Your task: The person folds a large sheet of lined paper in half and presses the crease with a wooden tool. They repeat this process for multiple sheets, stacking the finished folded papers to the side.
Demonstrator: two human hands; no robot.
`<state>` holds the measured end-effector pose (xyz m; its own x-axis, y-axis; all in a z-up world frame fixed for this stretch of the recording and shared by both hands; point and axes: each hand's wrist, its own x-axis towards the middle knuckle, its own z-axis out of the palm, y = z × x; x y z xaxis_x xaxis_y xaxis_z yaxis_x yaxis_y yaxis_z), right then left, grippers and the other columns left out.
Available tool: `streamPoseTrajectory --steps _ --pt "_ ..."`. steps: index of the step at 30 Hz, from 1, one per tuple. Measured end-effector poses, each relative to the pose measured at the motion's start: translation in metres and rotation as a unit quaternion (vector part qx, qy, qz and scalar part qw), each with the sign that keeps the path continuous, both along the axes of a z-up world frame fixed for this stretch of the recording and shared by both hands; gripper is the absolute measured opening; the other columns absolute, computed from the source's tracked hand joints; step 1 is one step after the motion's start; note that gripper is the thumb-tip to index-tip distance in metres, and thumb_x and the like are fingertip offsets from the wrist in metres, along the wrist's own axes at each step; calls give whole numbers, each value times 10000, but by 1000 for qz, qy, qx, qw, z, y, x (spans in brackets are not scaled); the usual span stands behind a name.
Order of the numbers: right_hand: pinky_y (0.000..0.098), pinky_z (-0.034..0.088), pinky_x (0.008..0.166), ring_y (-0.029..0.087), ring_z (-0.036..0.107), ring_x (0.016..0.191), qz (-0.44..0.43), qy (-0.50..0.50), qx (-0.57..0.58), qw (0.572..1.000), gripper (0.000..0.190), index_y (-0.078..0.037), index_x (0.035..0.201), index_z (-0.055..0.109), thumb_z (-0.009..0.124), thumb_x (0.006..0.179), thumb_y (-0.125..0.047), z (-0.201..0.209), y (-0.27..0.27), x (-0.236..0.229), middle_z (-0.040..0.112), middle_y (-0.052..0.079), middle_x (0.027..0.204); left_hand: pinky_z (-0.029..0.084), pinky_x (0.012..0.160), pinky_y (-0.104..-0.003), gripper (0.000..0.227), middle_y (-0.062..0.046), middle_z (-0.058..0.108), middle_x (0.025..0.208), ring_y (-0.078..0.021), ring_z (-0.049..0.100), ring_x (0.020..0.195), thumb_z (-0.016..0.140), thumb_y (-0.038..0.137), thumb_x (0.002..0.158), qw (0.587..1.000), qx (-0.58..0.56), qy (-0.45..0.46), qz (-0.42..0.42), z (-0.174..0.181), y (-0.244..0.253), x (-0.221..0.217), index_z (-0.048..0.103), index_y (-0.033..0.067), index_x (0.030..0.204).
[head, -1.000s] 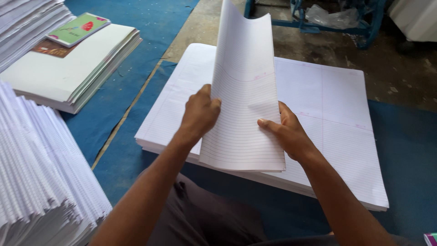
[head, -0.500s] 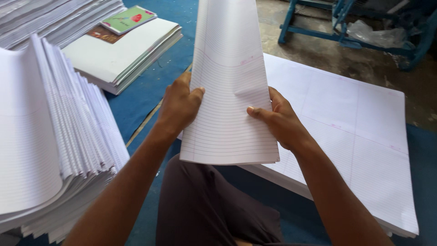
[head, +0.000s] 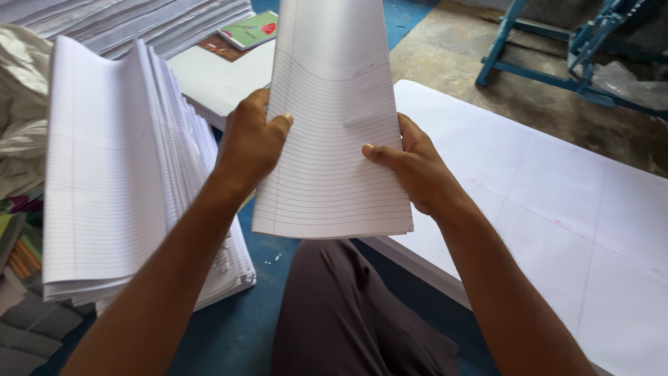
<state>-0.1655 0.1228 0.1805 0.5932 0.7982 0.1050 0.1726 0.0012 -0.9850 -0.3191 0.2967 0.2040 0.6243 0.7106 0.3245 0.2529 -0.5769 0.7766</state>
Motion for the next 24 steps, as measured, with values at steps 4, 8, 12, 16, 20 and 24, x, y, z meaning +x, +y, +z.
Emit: streamPoseTrajectory --steps 4,8,12,16,20,24 --pt "425 598 961 347 739 1064 44 4 16 999 678 25 1430 415 664 825 -149 4 25 -13 662 319 1173 576 850 -384 396 -250 724 1074 -290 758 942 602 167 920 1000 -13 -20 19 7 19 -25 578 -69 1237" --pt "444 535 1042 352 687 1159 109 4 60 992 747 5 1456 384 685 784 -122 6 51 -32 642 294 1230 571 781 -379 373 -226 736 1014 -261 751 870 601 178 916 998 -28 -10 58 13 35 -54 603 -49 1212" --pt "446 502 1076 360 651 1206 142 6 69 987 784 16 1461 369 705 765 -115 6 74 -54 624 289 1264 565 699 -386 350 -219 722 932 -252 733 777 605 182 928 995 -37 20 93 16 51 -81 600 -61 1179" --pt "441 489 1064 372 638 1202 138 -13 33 990 831 1 1473 361 720 736 -134 3 96 -78 619 290 1229 541 654 -377 323 -197 716 870 -225 712 725 621 170 923 994 -21 8 108 12 66 -107 611 -60 1151" --pt "442 523 1028 360 673 1136 165 -4 46 985 853 2 1478 333 721 732 -143 1 114 -100 630 289 1197 533 622 -371 285 -191 713 854 -229 693 698 626 154 927 992 -22 3 128 7 81 -132 637 -64 1111" --pt "434 572 964 342 728 1031 180 -6 40 983 817 22 1459 369 712 739 -156 -3 131 -118 670 286 1125 529 598 -370 273 -178 711 849 -213 687 683 622 152 931 990 -15 4 143 2 97 -156 633 -50 1114"
